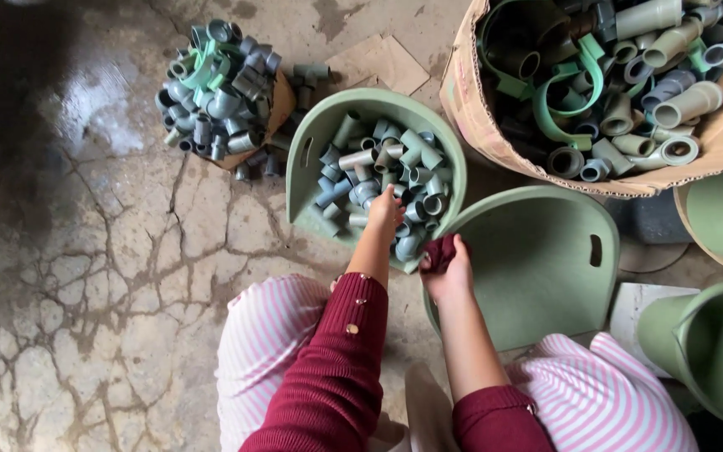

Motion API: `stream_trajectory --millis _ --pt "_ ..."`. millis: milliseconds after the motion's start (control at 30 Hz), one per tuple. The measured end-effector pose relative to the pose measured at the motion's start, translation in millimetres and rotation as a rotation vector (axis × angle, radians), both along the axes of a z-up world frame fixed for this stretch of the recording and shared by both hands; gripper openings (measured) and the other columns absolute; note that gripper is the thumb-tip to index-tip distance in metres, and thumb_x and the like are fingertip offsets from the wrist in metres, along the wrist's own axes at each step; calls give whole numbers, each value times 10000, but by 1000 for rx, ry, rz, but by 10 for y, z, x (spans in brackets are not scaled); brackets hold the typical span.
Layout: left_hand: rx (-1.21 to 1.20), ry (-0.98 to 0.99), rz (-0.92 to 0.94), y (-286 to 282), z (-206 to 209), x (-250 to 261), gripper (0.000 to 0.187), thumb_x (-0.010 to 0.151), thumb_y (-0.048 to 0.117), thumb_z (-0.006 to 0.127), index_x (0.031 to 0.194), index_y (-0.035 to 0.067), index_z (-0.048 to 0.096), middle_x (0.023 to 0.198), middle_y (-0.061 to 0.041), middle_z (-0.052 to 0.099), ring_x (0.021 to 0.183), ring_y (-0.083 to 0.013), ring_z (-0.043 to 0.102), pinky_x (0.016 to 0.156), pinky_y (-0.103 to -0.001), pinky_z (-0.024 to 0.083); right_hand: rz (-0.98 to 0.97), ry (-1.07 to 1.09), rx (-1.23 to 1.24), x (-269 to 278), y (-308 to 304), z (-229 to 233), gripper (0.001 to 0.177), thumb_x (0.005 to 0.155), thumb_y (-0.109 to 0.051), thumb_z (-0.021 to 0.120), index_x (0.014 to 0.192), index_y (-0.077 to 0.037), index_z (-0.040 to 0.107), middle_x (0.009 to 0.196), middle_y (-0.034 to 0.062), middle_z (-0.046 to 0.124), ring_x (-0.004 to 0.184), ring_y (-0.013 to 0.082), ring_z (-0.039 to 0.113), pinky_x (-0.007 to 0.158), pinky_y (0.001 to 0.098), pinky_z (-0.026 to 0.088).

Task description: The person sits on the floor and repeatedly wipes small gray plastic pipe fittings with a maroon cloth. They pick each fitting from a cardboard box, wipe it, and place it into a green basin. The process continues throughout the clip.

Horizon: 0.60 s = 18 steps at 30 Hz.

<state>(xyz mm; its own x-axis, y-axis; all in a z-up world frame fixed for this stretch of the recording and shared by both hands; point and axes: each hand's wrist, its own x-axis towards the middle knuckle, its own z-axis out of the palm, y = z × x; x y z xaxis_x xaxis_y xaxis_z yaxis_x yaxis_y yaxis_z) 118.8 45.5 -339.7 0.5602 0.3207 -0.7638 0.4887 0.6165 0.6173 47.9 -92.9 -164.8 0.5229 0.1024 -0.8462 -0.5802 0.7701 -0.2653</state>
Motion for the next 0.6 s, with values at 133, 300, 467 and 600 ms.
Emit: stream_trajectory --millis 133,300,467,600 --pt "-12 -83 39 -338 435 266 544 839 400 497 1218 42 341 901 -73 546 654 -194 544 534 -290 426 21 -78 -30 108 25 690 306 826 -343 551 680 -114 410 579 29 391 474 189 387 400 257 314" --pt "248 -534 62 -735 1573 380 253 863 182 481 1069 39 516 937 -75 550 753 -128 541 587 -204 462 357 -577 -355 150 -158 1818 269 745 -264 671 726 -50 509 539 84 457 431 241 503 365 297 402" --pt "638 -885 59 -1117 2928 -90 142 861 90 467 991 94 523 893 -13 511 804 -101 477 654 -207 392 761 -753 -994 319 -798 2165 360 676 -413 676 781 -89 561 680 92 535 661 254 547 573 352 444" --pt "1224 -1145 -490 -1324 3379 -234 138 784 137 538 892 223 533 879 94 522 847 -136 523 695 -270 389 966 -744 -1672 201 -1420 2014 452 662 -452 655 945 -101 623 1106 82 501 992 301 533 784 400 475"
